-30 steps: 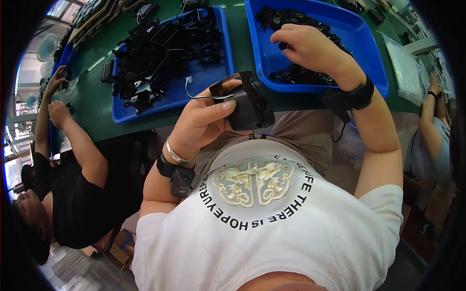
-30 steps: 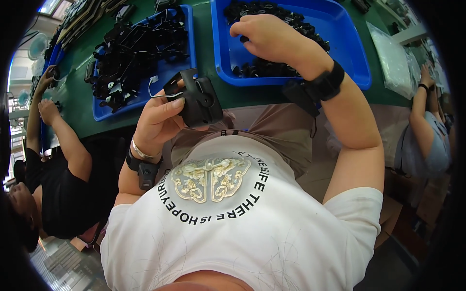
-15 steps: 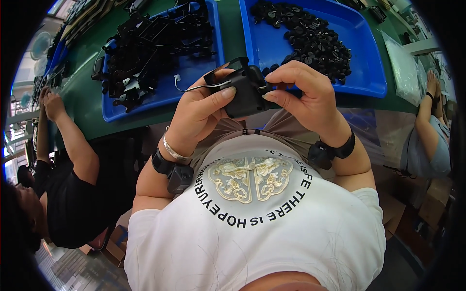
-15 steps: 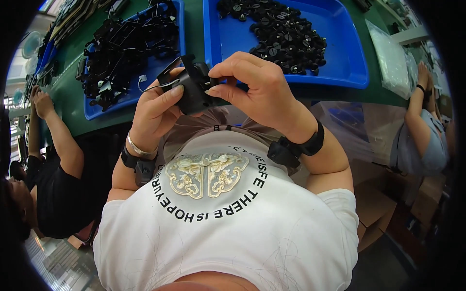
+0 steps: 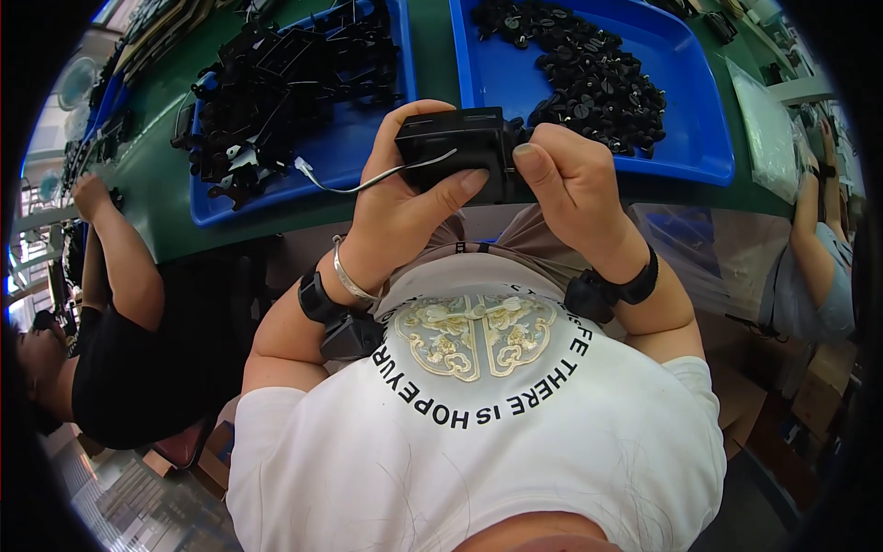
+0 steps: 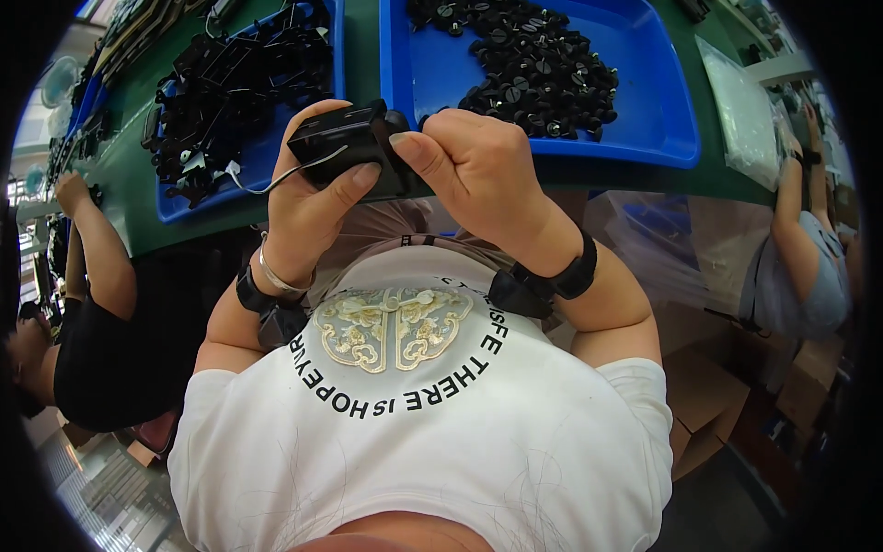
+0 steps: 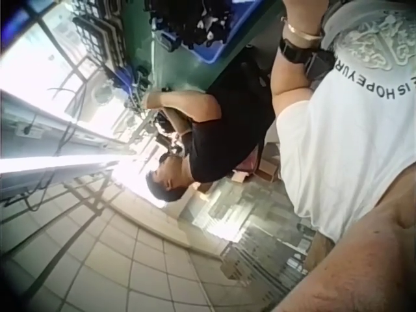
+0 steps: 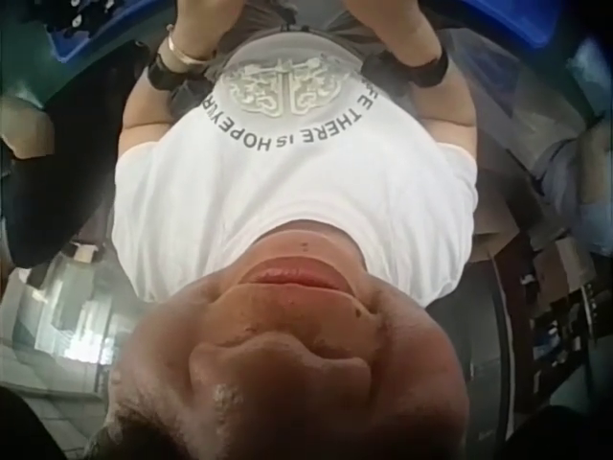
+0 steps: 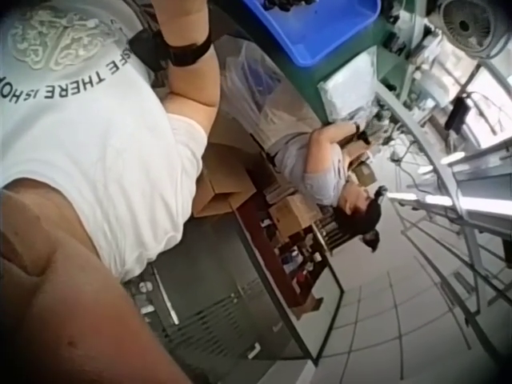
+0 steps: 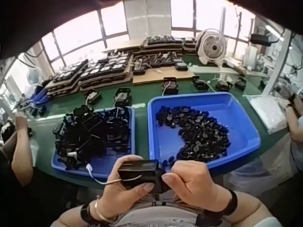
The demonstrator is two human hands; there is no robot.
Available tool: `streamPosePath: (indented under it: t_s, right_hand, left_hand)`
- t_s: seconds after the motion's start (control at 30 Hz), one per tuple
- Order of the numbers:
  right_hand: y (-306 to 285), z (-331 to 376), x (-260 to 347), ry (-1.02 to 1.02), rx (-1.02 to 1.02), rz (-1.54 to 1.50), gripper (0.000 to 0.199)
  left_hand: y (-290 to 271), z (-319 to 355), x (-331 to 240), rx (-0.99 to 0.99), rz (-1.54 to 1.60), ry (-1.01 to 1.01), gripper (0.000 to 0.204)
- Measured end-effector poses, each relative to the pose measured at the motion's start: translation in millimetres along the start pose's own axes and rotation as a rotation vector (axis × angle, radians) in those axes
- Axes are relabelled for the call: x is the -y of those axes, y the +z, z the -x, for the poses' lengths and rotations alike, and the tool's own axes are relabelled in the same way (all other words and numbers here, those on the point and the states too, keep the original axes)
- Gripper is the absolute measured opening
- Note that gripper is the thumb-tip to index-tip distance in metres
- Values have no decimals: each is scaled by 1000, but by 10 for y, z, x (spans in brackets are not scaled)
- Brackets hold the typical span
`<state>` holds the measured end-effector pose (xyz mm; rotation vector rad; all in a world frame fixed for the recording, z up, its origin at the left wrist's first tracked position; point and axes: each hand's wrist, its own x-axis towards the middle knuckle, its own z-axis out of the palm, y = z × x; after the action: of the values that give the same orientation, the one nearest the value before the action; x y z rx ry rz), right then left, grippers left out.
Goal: The person picks up a black device and a bracket, fits the bracket onto the device, and secures it by inserting and tightening two plastic knobs into the sides by hand. They then repeat the process with a second device, bracket, and two more knobs.
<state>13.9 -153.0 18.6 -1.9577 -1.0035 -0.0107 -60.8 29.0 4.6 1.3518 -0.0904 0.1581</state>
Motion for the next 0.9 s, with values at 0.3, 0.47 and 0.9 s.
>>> streamPosePath:
  t_s: [0.3,0.47,0.9]
  right_hand:
    - [133,-38,60,-169,-305,-168,27]
    - [18,3,-39,-40,-106,46,22]
    - [49,-21,47,6,-88,-107,25]
  left_hand:
    - [48,-55,-6,-117,326,-109,53]
    - [56,-49,16,-100,246,-106,51]
    - [23,-77,-38,-109,207,-44,47]
